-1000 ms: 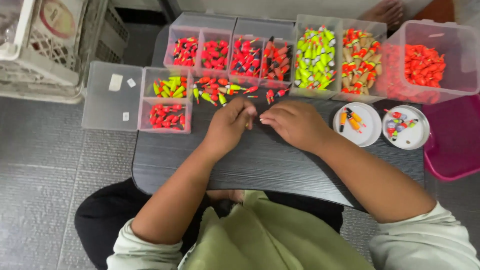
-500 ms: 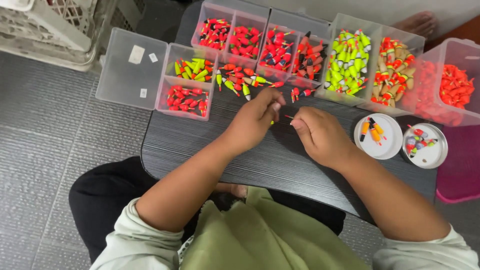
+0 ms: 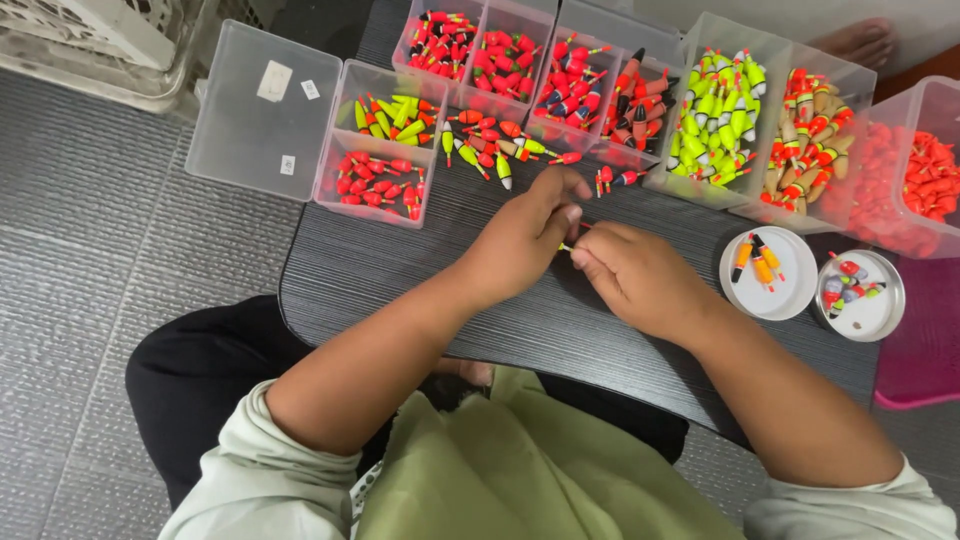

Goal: Assembling fishing floats by picking up foam bodies and stems from various containers and joining them together.

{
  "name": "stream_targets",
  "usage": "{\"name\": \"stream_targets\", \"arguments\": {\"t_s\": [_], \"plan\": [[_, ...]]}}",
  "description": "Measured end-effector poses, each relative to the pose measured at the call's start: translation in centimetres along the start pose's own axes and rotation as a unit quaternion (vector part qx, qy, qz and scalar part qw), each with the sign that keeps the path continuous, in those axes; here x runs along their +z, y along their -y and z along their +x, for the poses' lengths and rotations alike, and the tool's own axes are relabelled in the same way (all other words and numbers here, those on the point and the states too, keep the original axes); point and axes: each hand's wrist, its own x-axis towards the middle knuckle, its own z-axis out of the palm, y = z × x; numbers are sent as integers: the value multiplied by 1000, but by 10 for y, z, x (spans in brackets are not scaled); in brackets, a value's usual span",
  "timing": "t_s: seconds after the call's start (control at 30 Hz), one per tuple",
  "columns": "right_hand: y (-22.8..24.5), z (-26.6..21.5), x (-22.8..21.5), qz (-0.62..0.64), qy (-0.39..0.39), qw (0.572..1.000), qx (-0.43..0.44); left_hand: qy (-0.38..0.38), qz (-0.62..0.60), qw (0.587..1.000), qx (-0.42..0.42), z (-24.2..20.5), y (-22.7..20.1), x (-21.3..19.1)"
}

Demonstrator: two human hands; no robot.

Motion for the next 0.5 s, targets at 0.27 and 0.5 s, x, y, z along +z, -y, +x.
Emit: {"name": "stream_targets", "arguments": {"t_s": [0.27, 0.5], "plan": [[-6, -6, 4, -97, 24, 995, -17, -9, 184, 982, 31, -5, 8, 11], [-17, -13, 17, -212, 14, 976, -55, -47, 292, 950, 97, -24, -11, 15]]}}
